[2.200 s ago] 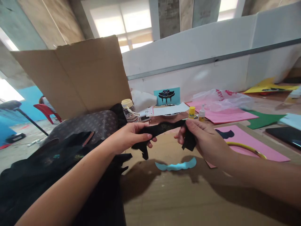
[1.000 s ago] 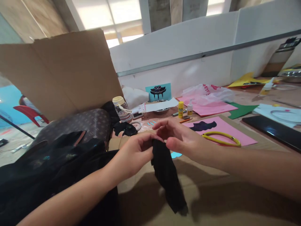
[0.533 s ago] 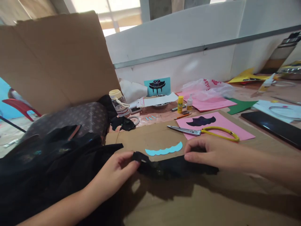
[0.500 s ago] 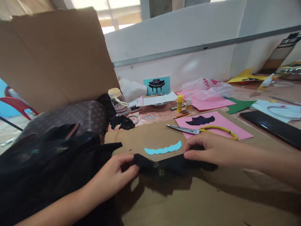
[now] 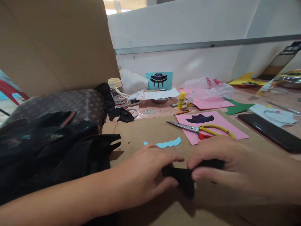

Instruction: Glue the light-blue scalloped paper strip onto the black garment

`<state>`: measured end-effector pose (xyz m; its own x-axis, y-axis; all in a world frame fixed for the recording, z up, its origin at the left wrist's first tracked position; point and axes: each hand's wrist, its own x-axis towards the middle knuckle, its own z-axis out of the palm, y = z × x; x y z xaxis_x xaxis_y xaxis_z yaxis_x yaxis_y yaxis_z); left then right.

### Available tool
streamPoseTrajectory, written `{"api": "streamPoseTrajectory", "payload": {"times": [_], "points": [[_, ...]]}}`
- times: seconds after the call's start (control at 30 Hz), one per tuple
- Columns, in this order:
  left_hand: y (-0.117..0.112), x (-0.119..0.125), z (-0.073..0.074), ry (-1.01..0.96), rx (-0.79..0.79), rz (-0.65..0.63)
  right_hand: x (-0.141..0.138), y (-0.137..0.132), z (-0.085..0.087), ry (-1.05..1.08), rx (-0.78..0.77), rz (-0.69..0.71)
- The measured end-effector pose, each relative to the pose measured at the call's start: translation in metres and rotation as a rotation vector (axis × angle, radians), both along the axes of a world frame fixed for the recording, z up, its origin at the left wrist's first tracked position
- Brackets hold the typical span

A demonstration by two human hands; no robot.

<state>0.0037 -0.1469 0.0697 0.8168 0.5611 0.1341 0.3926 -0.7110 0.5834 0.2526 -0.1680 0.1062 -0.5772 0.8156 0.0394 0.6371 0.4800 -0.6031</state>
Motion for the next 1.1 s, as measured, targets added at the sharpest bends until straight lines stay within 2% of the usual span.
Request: {"api": "streamPoseTrajectory", "payload": {"times": [0.13, 0.23, 0.3, 0.5, 0.67, 0.77, 0.9, 1.0, 1.1], "points": [[0.002, -0.017, -0.011, -0.022, -0.177, 0.125, 0.022, 0.006, -0.005, -0.035, 0.0, -0.127], [0.009, -0.033, -0.014, -0.001, -0.22, 0.285, 0.03, 0.021, -0.015, -0.122, -0.04, -0.16], [0.013, -0.038, -0.014, 0.002, -0.215, 0.336, 0.03, 0.032, -0.019, -0.166, -0.077, -0.16], [0.02, -0.036, -0.01, 0.03, -0.112, 0.346, 0.026, 0.055, -0.021, -0.158, -0.157, -0.202], [0.009, -0.036, -0.015, 0.075, -0.121, 0.286, 0.019, 0.051, -0.032, 0.088, -0.221, -0.224], [0.01, -0.037, -0.019, 0.12, -0.134, 0.272, 0.013, 0.049, -0.037, 0.114, -0.174, -0.241], [0.032, -0.04, -0.019, 0.138, -0.231, 0.316, 0.013, 0.055, -0.039, -0.054, -0.049, -0.228], [0.051, -0.041, -0.019, 0.104, -0.31, 0.418, 0.016, 0.061, -0.046, -0.114, -0.073, -0.261], [0.061, -0.041, -0.022, 0.069, -0.257, 0.484, 0.019, 0.06, -0.056, -0.124, -0.093, -0.256]]}}
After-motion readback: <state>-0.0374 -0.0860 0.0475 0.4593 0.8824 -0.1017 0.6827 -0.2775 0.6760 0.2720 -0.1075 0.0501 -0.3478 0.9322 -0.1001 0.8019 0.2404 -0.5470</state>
